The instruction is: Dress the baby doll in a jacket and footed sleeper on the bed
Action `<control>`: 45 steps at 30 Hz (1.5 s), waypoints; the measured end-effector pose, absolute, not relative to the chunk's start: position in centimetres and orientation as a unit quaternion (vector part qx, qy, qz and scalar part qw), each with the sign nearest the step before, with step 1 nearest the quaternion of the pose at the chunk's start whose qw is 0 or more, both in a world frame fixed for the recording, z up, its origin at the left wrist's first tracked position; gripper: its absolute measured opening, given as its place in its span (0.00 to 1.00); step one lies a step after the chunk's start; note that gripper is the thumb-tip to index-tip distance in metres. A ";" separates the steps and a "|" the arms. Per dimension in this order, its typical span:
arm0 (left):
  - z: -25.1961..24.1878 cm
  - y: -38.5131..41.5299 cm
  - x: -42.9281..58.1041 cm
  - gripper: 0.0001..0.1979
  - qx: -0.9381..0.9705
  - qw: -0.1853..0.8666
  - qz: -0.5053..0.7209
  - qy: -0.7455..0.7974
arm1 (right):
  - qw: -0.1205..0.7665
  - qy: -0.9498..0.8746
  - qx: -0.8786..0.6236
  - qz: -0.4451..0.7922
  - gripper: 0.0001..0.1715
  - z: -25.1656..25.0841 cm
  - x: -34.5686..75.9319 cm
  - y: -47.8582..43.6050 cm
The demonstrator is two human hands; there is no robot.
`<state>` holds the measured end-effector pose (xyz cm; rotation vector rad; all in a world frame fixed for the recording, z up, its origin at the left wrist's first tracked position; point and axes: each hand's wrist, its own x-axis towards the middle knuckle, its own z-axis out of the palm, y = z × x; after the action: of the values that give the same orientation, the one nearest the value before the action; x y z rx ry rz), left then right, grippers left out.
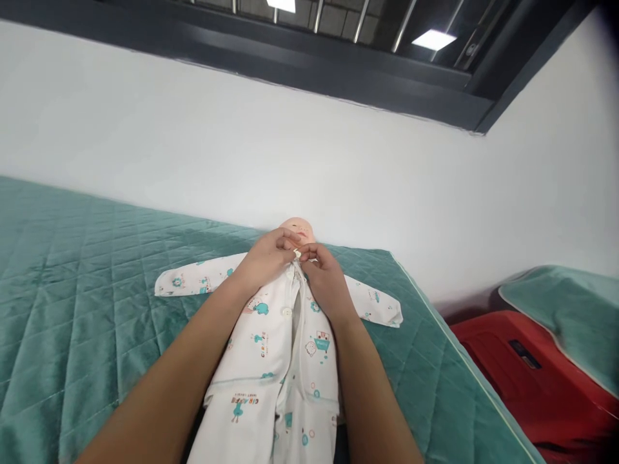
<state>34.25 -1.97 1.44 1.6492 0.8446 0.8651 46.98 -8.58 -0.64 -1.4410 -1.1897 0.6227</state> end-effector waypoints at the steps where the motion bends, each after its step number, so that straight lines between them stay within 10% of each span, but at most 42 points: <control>1: 1.6 -2.0 34.2 0.15 0.683 0.529 0.364 0.349 | 0.555 -0.500 -0.611 0.262 0.09 -0.6 47.0 -8.6; 45: -1.0 0.0 34.7 0.11 0.814 0.349 0.356 0.297 | 0.504 -0.539 -0.665 0.114 0.20 -1.1 47.0 -8.2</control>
<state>34.71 0.01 -0.95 2.1107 0.7699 0.9221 47.01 -8.20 -1.12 -1.6052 -1.3013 0.2746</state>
